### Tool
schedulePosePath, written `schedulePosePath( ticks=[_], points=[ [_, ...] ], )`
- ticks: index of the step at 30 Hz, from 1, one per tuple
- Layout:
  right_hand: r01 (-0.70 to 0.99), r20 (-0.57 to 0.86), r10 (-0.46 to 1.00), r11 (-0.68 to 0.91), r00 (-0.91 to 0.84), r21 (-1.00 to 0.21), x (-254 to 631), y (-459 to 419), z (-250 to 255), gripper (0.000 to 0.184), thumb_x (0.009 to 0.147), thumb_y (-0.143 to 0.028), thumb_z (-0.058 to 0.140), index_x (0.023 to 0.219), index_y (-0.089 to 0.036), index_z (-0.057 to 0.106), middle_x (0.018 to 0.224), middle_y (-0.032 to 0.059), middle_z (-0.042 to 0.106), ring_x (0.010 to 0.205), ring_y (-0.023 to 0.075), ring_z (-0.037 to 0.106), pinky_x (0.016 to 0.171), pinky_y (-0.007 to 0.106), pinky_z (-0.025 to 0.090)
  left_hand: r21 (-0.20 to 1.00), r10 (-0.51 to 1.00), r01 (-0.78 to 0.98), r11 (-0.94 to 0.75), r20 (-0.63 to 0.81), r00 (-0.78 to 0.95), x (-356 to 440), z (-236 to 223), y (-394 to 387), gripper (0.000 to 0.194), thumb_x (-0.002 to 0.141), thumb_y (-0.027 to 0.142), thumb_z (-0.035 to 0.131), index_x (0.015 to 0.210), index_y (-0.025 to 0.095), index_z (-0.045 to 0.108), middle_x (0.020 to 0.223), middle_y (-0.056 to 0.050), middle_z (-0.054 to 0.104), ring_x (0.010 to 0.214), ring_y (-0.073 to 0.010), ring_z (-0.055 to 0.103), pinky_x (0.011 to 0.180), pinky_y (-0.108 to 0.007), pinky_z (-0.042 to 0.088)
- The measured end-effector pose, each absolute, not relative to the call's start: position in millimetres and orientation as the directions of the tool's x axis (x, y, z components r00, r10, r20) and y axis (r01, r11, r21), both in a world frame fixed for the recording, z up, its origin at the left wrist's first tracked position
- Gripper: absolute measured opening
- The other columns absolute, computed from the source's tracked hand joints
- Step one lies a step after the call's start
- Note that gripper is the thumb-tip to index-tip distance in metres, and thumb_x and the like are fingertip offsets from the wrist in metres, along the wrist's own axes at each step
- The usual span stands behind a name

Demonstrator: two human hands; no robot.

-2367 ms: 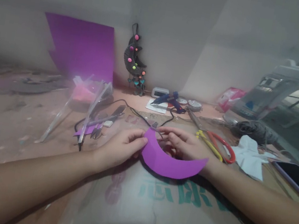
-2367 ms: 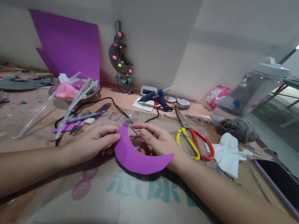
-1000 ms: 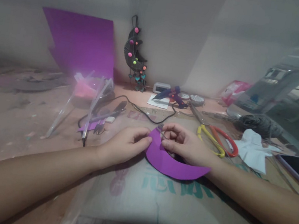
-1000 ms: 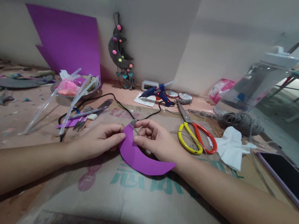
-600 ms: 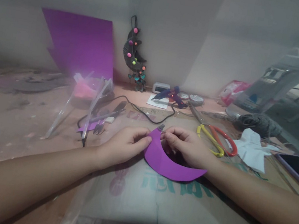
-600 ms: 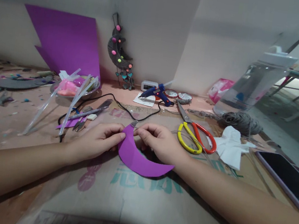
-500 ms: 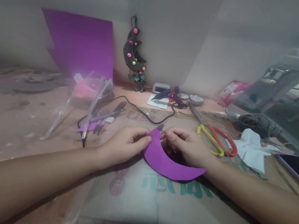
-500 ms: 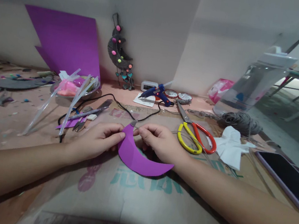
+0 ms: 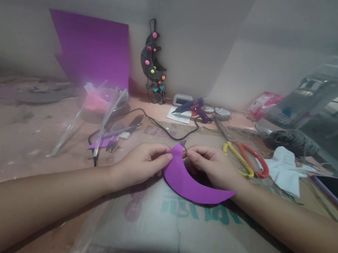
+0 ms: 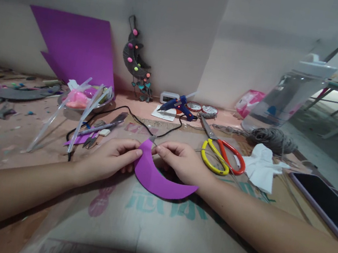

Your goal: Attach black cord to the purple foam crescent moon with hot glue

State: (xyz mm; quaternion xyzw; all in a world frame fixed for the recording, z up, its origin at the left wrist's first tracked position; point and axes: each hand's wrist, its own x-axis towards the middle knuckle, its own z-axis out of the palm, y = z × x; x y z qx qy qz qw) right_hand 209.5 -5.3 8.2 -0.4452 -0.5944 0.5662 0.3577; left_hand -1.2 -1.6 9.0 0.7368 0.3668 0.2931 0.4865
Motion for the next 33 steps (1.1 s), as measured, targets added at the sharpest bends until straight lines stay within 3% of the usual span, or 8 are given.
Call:
schedulePosePath(
  ticks=[6, 9, 14, 19, 23, 26, 33],
  points=[
    [0.078, -0.081, 0.923, -0.055, -0.376, -0.995, 203.3, -6.8, 14.0, 0.041, 0.068, -0.054, 0.074, 0.081, -0.017, 0.062, 0.06, -0.0039, 0.054, 0.054, 0.0088, 0.045, 0.052, 0.024, 0.033, 0.93, 0.811, 0.273, -0.247, 0.044, 0.584, -1.2, 8.8, -1.0, 0.023, 0.091, 0.029, 0.046, 0.076, 0.016, 0.057, 0.06, 0.005, 0.051, 0.053, -0.0078, 0.048, 0.049, -0.018, 0.037],
    [0.153, -0.067, 0.92, -0.008, -0.387, -0.988, 201.5, -8.1, 16.9, 0.037, 0.065, -0.046, 0.079, 0.081, -0.018, 0.058, 0.064, -0.0046, 0.055, 0.057, 0.0093, 0.047, 0.055, 0.024, 0.035, 0.917, 0.805, 0.313, -0.247, 0.014, 0.594, -0.9, 8.9, -0.3, 0.025, 0.091, 0.031, 0.045, 0.074, 0.016, 0.056, 0.06, 0.004, 0.052, 0.053, -0.0081, 0.047, 0.048, -0.018, 0.035],
    [0.335, 0.002, 0.9, 0.163, -0.435, -0.928, 204.4, -9.8, 17.8, 0.03, 0.082, -0.044, 0.063, 0.069, -0.018, 0.054, 0.064, -0.0042, 0.046, 0.059, 0.0097, 0.042, 0.055, 0.024, 0.033, 0.891, 0.775, 0.327, -0.314, 0.041, 0.631, -0.8, 8.6, -0.1, 0.031, 0.09, 0.035, 0.048, 0.067, 0.015, 0.054, 0.06, 0.003, 0.048, 0.055, -0.0085, 0.044, 0.049, -0.019, 0.033],
    [0.433, -0.005, 0.864, 0.247, -0.503, -0.867, 205.4, -12.8, 20.6, 0.031, 0.085, -0.041, 0.059, 0.066, -0.018, 0.052, 0.063, -0.0036, 0.047, 0.06, 0.0098, 0.043, 0.055, 0.024, 0.034, 0.966, 0.828, 0.194, -0.172, 0.035, 0.559, -0.8, 6.9, 0.5, 0.029, 0.09, 0.044, 0.05, 0.091, 0.016, 0.059, 0.065, 0.004, 0.051, 0.053, -0.0077, 0.043, 0.048, -0.019, 0.034],
    [0.46, 0.017, 0.866, 0.282, -0.499, -0.842, 203.8, -14.1, 22.0, 0.029, 0.085, -0.04, 0.06, 0.066, -0.018, 0.053, 0.062, -0.0037, 0.047, 0.06, 0.0097, 0.042, 0.055, 0.024, 0.033, 0.95, 0.816, 0.233, -0.209, 0.038, 0.576, -0.6, 6.4, 1.0, 0.025, 0.086, 0.039, 0.058, 0.083, 0.015, 0.062, 0.067, 0.002, 0.056, 0.059, -0.0092, 0.049, 0.053, -0.02, 0.038],
    [0.384, 0.019, 0.877, 0.23, -0.481, -0.894, 202.7, -14.1, 20.5, 0.029, 0.082, -0.045, 0.063, 0.072, -0.018, 0.057, 0.066, -0.0027, 0.05, 0.062, 0.0107, 0.045, 0.057, 0.024, 0.035, 0.958, 0.828, 0.217, -0.188, 0.035, 0.559, 0.6, 5.8, 0.9, 0.025, 0.085, 0.039, 0.059, 0.079, 0.014, 0.062, 0.065, 0.002, 0.055, 0.057, -0.009, 0.048, 0.051, -0.02, 0.037],
    [0.005, -0.002, 0.899, 0.001, -0.437, -1.0, 204.4, -13.4, 12.2, 0.029, 0.083, -0.046, 0.064, 0.087, -0.019, 0.053, 0.059, -0.0061, 0.05, 0.052, 0.0078, 0.042, 0.049, 0.022, 0.03, 0.998, 0.833, 0.052, -0.028, -0.005, 0.553, 3.4, 5.7, 1.1, 0.025, 0.084, 0.038, 0.064, 0.083, 0.014, 0.058, 0.058, 0.006, 0.05, 0.048, -0.0049, 0.042, 0.044, -0.017, 0.032]
  ],
)
